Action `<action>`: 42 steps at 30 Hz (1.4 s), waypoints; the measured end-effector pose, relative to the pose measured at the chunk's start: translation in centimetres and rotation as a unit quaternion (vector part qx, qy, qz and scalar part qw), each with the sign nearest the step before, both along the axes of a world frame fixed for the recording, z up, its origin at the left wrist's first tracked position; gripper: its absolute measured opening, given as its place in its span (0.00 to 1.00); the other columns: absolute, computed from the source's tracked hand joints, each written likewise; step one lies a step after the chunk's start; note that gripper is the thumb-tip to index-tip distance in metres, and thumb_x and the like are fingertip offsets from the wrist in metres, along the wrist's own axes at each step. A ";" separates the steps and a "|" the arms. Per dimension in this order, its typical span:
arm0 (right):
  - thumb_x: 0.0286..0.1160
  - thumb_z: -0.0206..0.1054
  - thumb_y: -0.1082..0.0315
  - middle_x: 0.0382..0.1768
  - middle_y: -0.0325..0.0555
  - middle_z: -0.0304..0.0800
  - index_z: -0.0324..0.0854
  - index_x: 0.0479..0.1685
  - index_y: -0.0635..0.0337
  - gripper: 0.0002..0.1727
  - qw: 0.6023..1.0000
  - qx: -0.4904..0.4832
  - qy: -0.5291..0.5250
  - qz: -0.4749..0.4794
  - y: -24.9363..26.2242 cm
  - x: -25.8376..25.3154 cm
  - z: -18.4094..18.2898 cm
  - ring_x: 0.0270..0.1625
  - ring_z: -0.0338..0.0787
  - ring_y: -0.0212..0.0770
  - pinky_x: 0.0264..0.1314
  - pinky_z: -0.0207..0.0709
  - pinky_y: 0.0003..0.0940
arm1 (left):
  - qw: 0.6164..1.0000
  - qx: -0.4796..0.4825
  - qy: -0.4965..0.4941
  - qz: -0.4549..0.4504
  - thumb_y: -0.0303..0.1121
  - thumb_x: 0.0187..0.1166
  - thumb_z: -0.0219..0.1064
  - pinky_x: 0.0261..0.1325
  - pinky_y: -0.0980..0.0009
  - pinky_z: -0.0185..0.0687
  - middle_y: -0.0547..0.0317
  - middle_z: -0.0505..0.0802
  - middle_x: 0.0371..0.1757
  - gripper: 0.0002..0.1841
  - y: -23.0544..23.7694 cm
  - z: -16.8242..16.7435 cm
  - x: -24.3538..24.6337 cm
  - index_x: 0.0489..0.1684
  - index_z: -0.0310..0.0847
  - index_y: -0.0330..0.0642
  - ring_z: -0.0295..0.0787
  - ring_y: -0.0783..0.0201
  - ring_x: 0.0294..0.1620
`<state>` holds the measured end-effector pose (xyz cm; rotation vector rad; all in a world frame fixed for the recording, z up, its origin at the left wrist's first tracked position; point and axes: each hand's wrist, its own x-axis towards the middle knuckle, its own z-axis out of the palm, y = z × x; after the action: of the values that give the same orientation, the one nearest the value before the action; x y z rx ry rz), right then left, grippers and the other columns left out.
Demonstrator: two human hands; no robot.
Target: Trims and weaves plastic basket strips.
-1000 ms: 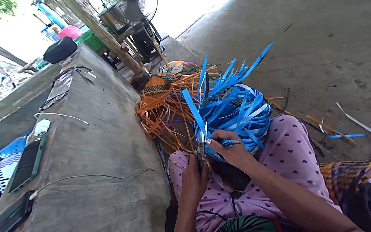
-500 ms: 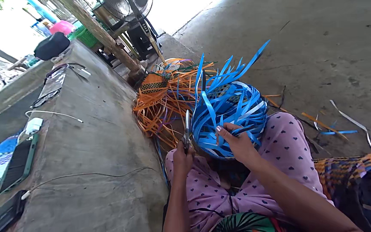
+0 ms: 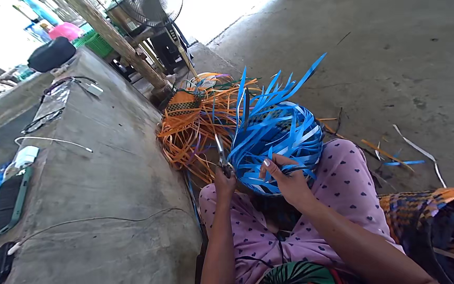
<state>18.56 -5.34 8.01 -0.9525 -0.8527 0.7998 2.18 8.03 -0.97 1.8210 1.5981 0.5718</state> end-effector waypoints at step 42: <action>0.83 0.56 0.70 0.29 0.39 0.83 0.84 0.37 0.71 0.14 0.968 0.113 -0.214 0.059 1.4 -3.6 1.0 0.32 0.76 0.15 0.39 0.70 0.09 | 0.955 0.127 -0.201 -0.180 0.24 0.76 0.60 0.30 0.82 0.84 0.61 0.94 0.37 0.20 -13.3 4.2 -3.3 0.63 0.66 0.18 0.87 0.81 0.27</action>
<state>14.91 -3.97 8.98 -0.8887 -1.3574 0.5854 -1.16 -5.28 3.25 1.9616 0.9286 0.9349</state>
